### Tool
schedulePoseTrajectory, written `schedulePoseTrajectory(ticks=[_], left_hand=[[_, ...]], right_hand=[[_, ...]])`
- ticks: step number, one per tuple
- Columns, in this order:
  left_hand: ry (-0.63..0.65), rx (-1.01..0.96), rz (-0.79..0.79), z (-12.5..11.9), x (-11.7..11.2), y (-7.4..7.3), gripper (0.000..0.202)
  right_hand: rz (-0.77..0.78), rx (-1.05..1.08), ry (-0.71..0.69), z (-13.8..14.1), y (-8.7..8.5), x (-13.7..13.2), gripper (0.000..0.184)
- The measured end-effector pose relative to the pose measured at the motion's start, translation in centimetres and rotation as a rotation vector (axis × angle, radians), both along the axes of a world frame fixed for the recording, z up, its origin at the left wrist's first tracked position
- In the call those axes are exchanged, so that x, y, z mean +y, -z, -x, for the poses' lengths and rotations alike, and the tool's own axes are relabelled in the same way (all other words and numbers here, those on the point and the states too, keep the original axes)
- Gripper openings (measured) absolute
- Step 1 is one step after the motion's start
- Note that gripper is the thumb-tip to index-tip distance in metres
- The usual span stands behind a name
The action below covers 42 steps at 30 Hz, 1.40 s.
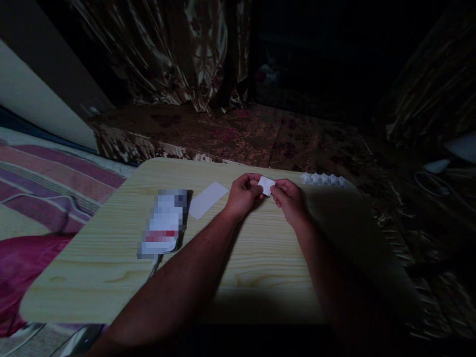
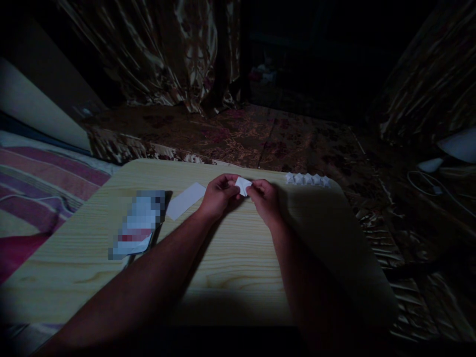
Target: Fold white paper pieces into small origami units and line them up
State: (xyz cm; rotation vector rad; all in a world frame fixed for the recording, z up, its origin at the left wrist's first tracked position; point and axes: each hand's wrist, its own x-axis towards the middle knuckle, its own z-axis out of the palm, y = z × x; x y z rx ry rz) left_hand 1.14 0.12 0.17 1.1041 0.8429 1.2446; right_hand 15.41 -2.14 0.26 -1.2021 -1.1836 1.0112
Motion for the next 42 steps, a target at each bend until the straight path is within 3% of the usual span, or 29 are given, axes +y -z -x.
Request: schedulePoseTrajectory(ticks=[7,15,23,35,42], left_hand=[[0.026,-0.047,0.052,0.0,0.1,0.0,0.032],[0.033,0.114,-0.075,0.0,0.2,0.6,0.033],[-0.128,0.159,-0.077,0.0,0.6,1.0,0.038],[-0.068,0.199,-0.122,-0.2,0.4,1.3,0.027],[-0.022,0.142,-0.082,-0.3,0.0,0.8,0.023]], right_hand=[[0.012,-0.022,0.017,-0.1,0.2,0.0,0.023],[-0.036,-0.038,0.087,-0.2,0.4,0.1,0.021],[-0.112,-0.104,0.147,0.0,0.3,0.0,0.021],[-0.141,-0.135,0.156,0.3,1.0,0.3,0.017],[-0.177,-0.136,0.146,0.4,0.8,0.2,0.013]])
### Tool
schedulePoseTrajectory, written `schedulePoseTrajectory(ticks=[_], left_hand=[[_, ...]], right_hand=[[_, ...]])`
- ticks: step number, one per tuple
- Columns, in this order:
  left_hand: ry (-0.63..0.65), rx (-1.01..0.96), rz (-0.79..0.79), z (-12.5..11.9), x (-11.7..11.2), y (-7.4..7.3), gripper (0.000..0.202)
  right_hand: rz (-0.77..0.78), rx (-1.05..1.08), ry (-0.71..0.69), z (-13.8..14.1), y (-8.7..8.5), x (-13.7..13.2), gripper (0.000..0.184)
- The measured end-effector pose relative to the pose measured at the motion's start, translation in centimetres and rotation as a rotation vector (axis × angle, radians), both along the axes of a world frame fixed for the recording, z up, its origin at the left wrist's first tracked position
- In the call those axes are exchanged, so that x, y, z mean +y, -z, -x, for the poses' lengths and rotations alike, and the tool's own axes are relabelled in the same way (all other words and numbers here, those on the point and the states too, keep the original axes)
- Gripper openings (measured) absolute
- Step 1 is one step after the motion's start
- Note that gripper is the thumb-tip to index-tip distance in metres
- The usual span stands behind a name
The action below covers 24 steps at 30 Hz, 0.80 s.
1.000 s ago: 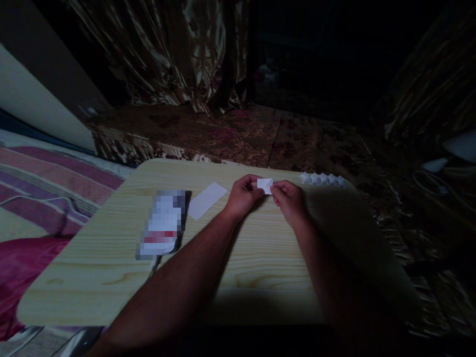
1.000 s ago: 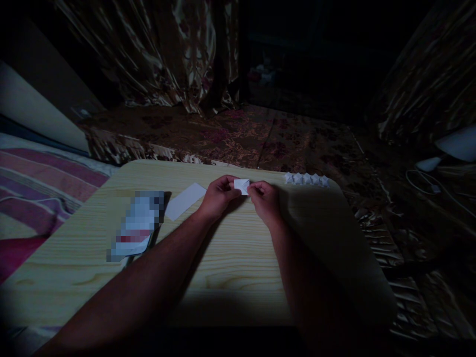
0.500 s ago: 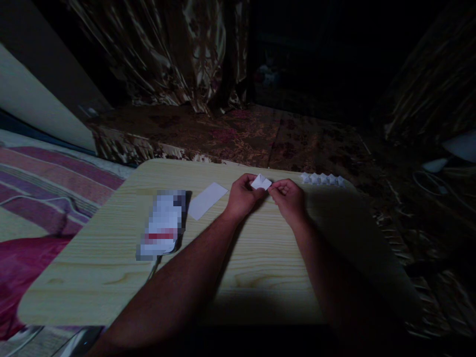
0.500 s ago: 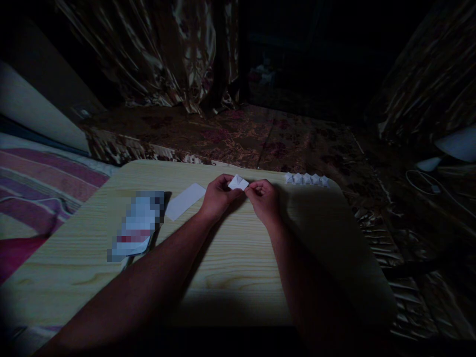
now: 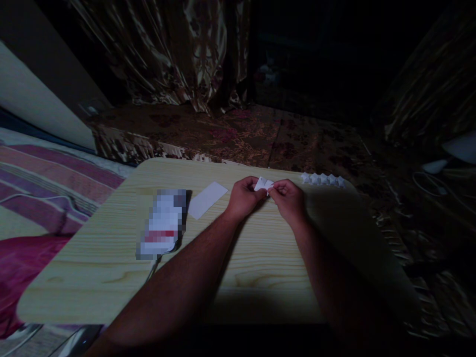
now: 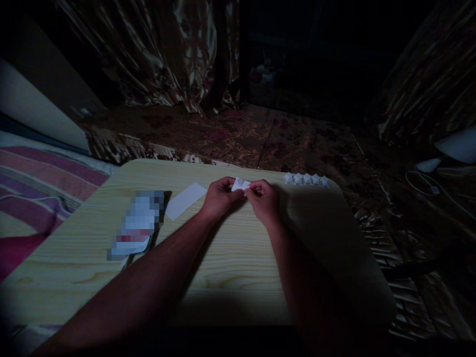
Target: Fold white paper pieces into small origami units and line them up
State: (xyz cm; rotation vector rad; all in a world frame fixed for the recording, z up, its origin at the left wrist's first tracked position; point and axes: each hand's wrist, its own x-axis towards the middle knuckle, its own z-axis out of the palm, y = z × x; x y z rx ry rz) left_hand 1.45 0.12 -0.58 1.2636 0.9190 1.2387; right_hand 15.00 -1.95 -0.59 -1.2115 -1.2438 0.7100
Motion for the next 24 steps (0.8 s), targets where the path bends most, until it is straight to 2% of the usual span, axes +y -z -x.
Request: schedulePoseTrajectory(ticks=[6,14,24], left_hand=[[-0.003,-0.028,0.005,0.0,-0.2,-0.3,0.032],[0.015,-0.063,0.025,0.0,-0.3,-0.7,0.041],[0.008,-0.127,0.091,0.1,-0.4,-1.3,0.043]], right_hand=[[-0.029,-0.035,-0.019,0.1,-0.3,-0.2,0.008],[-0.042,-0.094,-0.041,-0.2,0.4,0.0,0.008],[-0.088,-0.135,-0.09,-0.3,0.3,-0.2,0.005]])
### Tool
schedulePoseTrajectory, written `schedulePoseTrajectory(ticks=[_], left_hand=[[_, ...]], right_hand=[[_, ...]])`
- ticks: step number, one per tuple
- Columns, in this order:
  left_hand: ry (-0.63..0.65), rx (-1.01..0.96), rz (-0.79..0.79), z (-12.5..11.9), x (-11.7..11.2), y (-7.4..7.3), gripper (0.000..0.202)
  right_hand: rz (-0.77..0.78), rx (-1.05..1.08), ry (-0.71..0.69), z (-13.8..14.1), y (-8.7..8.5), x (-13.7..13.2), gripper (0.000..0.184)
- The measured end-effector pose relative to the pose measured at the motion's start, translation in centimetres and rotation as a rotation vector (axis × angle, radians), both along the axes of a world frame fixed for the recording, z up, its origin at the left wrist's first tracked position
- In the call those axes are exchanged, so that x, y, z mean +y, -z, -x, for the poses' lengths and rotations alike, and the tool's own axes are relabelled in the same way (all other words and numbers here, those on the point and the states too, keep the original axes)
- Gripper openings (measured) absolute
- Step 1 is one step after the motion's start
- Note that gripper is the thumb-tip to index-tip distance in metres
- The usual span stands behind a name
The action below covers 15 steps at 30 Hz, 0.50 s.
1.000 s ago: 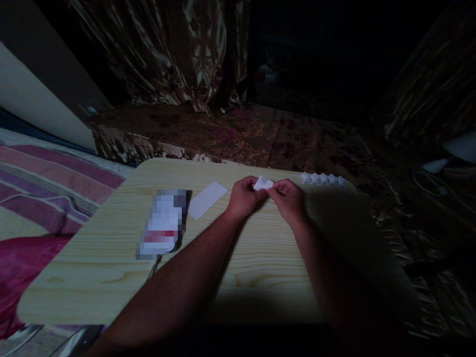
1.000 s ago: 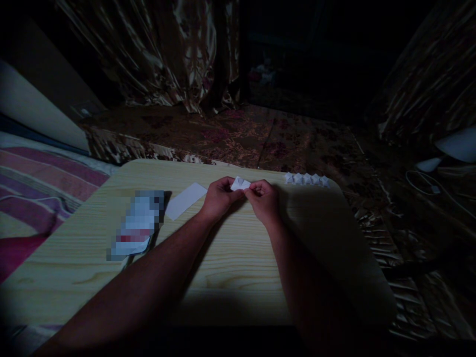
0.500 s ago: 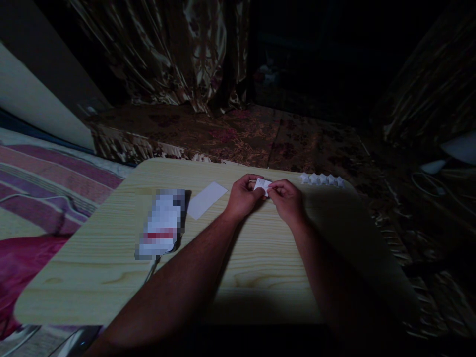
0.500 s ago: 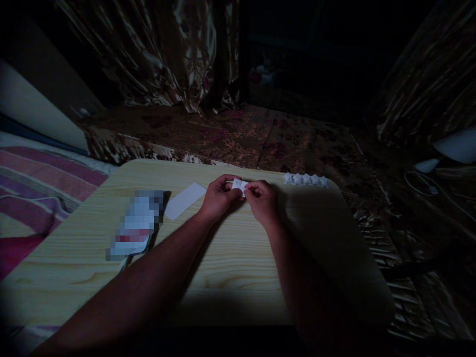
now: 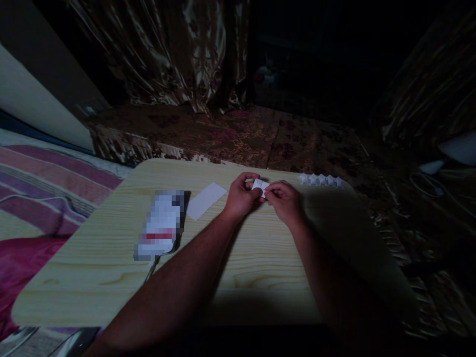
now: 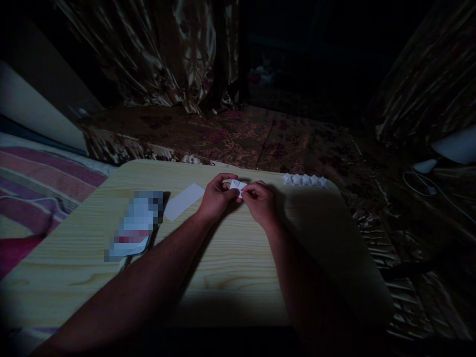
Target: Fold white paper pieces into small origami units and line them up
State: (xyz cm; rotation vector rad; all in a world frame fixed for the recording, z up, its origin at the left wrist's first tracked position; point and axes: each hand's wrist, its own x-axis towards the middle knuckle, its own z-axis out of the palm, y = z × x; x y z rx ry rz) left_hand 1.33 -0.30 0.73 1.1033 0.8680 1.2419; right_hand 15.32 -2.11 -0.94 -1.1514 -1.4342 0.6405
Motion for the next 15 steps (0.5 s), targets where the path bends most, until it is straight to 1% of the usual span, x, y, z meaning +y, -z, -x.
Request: schedulePoseTrajectory(ticks=[9,15], left_hand=[[0.046,-0.046,0.034,0.14,0.08,0.11,0.041],[0.064,-0.055,0.051,0.14,-0.03,-0.08,0.041]], right_hand=[[-0.003,0.033,-0.046,0.15,-0.34,-0.33,0.005],[-0.023,-0.018,-0.031,0.06,-0.72,-0.47,0.005]])
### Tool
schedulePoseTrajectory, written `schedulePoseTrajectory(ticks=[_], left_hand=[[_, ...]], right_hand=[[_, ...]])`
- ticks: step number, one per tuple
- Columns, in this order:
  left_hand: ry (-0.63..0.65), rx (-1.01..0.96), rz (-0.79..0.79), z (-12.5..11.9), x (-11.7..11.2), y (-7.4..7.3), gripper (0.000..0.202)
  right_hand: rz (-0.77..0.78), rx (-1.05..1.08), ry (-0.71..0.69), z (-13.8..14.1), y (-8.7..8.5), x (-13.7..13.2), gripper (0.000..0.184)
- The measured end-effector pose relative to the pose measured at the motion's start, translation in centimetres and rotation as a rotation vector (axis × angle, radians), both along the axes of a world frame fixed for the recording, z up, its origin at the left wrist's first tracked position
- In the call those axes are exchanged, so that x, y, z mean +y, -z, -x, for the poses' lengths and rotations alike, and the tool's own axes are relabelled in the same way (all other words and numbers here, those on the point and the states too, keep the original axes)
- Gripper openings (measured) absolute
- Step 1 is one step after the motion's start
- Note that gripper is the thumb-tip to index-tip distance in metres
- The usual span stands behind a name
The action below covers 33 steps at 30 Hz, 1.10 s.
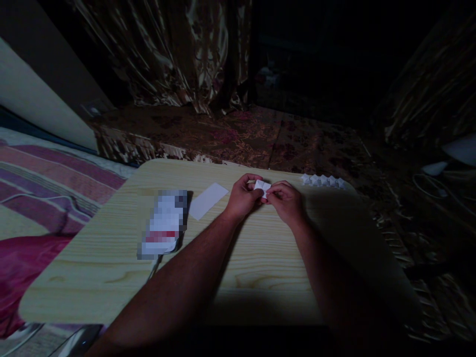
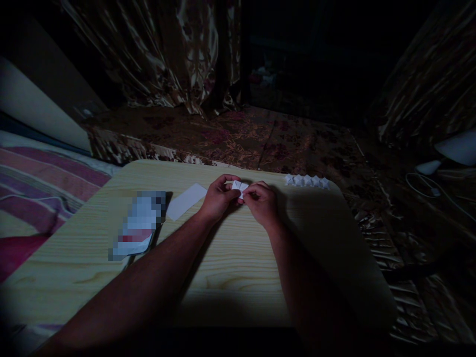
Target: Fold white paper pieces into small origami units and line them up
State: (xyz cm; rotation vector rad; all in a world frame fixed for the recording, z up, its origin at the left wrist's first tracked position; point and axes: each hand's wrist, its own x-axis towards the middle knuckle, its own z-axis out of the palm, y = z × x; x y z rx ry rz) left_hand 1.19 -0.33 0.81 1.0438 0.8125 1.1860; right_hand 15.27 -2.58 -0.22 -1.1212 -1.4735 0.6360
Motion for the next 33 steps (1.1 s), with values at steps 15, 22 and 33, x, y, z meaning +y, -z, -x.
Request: schedulePoseTrajectory(ticks=[15,22,33], left_hand=[[-0.031,-0.012,0.014,-0.05,0.07,0.37,0.042],[-0.06,0.01,-0.041,-0.18,0.04,0.26,0.034],[-0.063,-0.052,-0.046,-0.13,0.02,0.56,0.026]], right_hand=[[0.088,0.118,-0.041,0.4,0.14,-0.2,0.01],[0.204,0.213,-0.02,0.61,-0.2,-0.14,0.02],[0.204,0.197,0.004,0.28,0.0,0.15,0.017]])
